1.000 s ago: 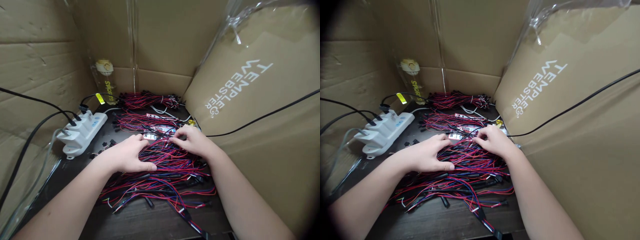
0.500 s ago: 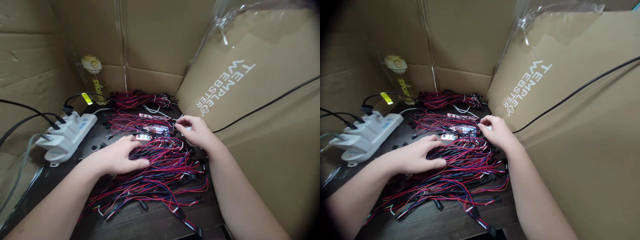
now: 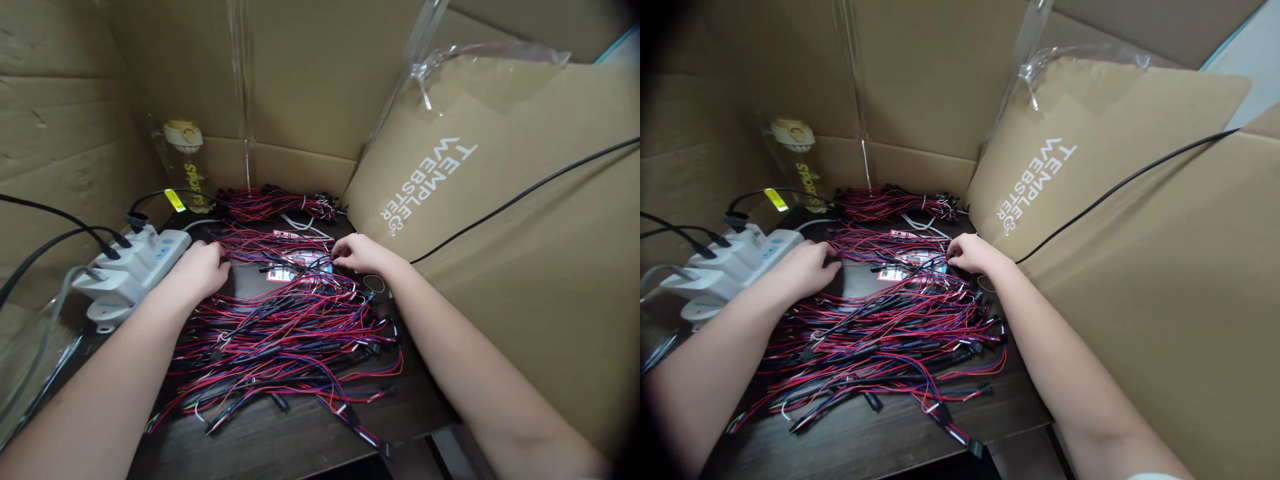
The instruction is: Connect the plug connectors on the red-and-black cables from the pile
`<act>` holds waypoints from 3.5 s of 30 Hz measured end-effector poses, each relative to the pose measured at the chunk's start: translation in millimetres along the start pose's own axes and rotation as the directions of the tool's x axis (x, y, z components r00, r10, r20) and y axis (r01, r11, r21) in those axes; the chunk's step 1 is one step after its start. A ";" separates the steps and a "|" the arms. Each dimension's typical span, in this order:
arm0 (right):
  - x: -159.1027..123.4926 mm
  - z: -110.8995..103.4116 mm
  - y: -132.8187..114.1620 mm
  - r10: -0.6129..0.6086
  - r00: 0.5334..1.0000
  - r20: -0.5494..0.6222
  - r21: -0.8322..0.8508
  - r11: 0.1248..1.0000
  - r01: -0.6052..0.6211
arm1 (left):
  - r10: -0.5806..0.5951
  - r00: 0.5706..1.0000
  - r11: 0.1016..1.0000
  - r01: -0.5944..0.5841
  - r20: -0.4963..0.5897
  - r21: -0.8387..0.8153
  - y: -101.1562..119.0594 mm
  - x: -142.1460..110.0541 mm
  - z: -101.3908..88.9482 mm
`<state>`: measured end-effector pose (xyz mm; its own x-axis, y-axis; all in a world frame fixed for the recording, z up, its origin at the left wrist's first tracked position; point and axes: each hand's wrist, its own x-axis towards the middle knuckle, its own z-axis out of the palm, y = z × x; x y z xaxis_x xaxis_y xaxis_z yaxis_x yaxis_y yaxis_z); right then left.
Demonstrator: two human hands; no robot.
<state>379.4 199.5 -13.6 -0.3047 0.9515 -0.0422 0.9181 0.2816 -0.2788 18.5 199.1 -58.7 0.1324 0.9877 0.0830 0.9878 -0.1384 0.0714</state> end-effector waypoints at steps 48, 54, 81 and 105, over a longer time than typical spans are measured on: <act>27.8 -36.1 -39.5 -0.128 0.946 0.299 0.087 0.991 0.106 | 0.448 0.891 0.804 -0.440 -0.081 -0.399 36.1 -28.9 14.0; 11.2 -22.7 -41.0 0.166 0.934 0.316 -0.185 0.976 -0.111 | 0.451 0.891 0.806 -0.432 -0.052 -0.406 34.6 -28.4 15.7; 9.8 -52.8 -43.9 -0.175 0.984 0.025 -0.007 0.985 0.175 | 0.441 0.847 0.853 -0.498 -0.296 -0.156 37.0 -33.4 2.7; -17.4 -55.3 -61.6 0.188 0.959 0.211 -0.175 0.973 -0.153 | 0.367 0.895 0.881 -0.422 -0.255 -0.214 33.9 -26.8 3.1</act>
<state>342.1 172.4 57.4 -0.1727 0.9396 -0.2954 0.9839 0.1502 -0.0972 48.7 168.1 -61.6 0.4603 0.8143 0.3535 0.7967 -0.5546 0.2402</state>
